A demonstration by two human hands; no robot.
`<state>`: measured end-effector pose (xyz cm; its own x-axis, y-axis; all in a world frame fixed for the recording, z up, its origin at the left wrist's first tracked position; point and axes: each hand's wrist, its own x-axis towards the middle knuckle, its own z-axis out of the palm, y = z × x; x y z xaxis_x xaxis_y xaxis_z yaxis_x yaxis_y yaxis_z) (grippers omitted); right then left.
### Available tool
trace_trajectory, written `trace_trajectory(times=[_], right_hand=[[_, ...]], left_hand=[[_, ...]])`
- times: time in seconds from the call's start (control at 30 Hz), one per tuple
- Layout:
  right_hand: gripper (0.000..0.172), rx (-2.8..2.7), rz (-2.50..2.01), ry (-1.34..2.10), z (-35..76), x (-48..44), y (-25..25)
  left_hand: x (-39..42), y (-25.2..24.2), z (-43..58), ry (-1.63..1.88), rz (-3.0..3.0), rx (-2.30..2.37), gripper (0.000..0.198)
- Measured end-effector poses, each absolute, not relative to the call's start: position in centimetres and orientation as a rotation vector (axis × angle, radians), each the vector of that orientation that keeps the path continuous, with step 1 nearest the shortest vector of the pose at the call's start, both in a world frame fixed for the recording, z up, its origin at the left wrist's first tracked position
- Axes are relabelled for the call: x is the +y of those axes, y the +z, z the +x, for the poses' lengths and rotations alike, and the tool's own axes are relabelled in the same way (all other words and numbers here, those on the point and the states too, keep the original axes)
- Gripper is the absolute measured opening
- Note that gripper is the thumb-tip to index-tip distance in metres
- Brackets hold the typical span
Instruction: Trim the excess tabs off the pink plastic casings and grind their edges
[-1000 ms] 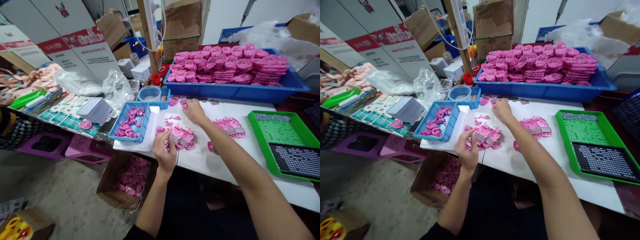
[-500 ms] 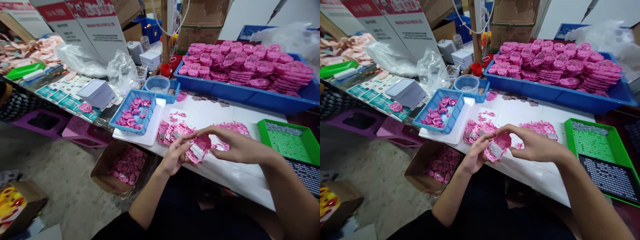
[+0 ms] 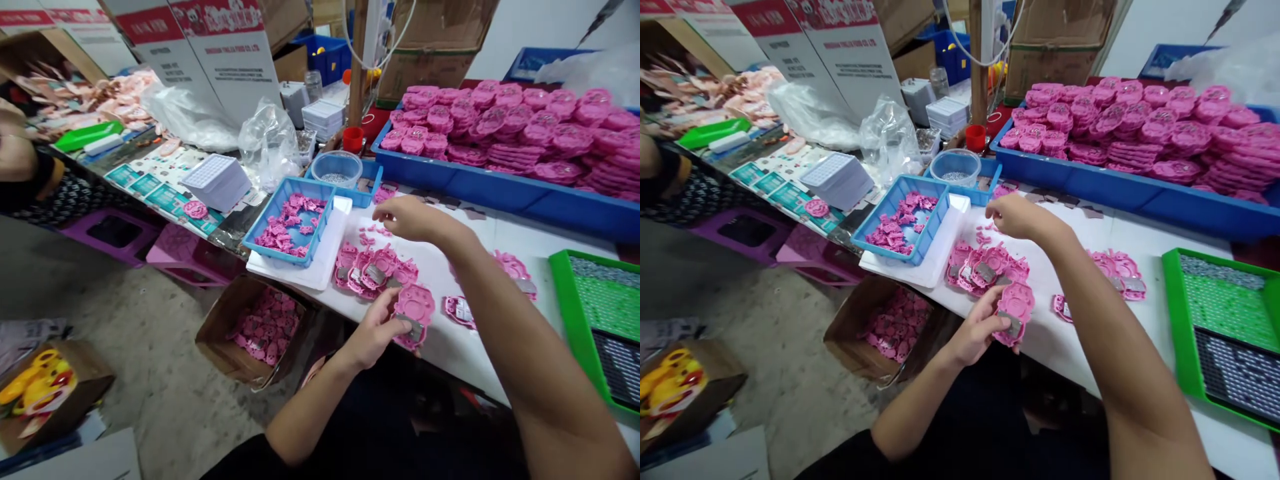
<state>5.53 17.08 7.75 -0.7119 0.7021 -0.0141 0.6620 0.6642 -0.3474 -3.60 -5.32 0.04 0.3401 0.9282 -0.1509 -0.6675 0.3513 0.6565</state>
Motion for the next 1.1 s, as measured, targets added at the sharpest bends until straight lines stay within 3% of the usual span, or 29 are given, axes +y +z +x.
trace_trajectory(times=[0.13, 0.3, 0.47, 0.63, 0.77, 0.9, 1.1], right_hand=[[0.029, -2.887, -1.193, 0.424, 4.7, 19.0, 4.3], [0.029, -2.854, -1.164, 0.367, 4.2, 18.6, 2.2], [0.023, -2.845, -1.073, 0.435, 5.3, 18.2, 1.7], [0.017, -2.711, -1.101, 0.44, 6.7, 17.2, 2.0], [0.019, -2.44, -1.233, 0.411, 8.9, 14.7, 3.4], [0.02, -1.989, -1.247, 0.841, 12.7, 9.4, 5.5], [0.033, -1.888, -1.22, 1.325, 17.8, 4.0, 7.0]], left_hand=[[-5.2, -0.8, -3.5, 1.111, 0.589, 0.563, 0.044], [-5.1, -0.7, -3.7, 1.102, 0.658, 0.61, 0.043], [-5.2, -0.1, -3.7, 1.152, 0.643, 0.637, 0.046], [-5.5, 0.4, -3.2, 1.149, 0.688, 0.674, 0.065], [-5.7, 0.4, -2.3, 1.14, 0.777, 0.807, 0.054], [-5.6, 0.0, -0.8, 1.18, 0.837, 0.9, 0.042], [-5.2, -1.2, 1.7, 1.367, 0.88, 1.046, 0.033]])
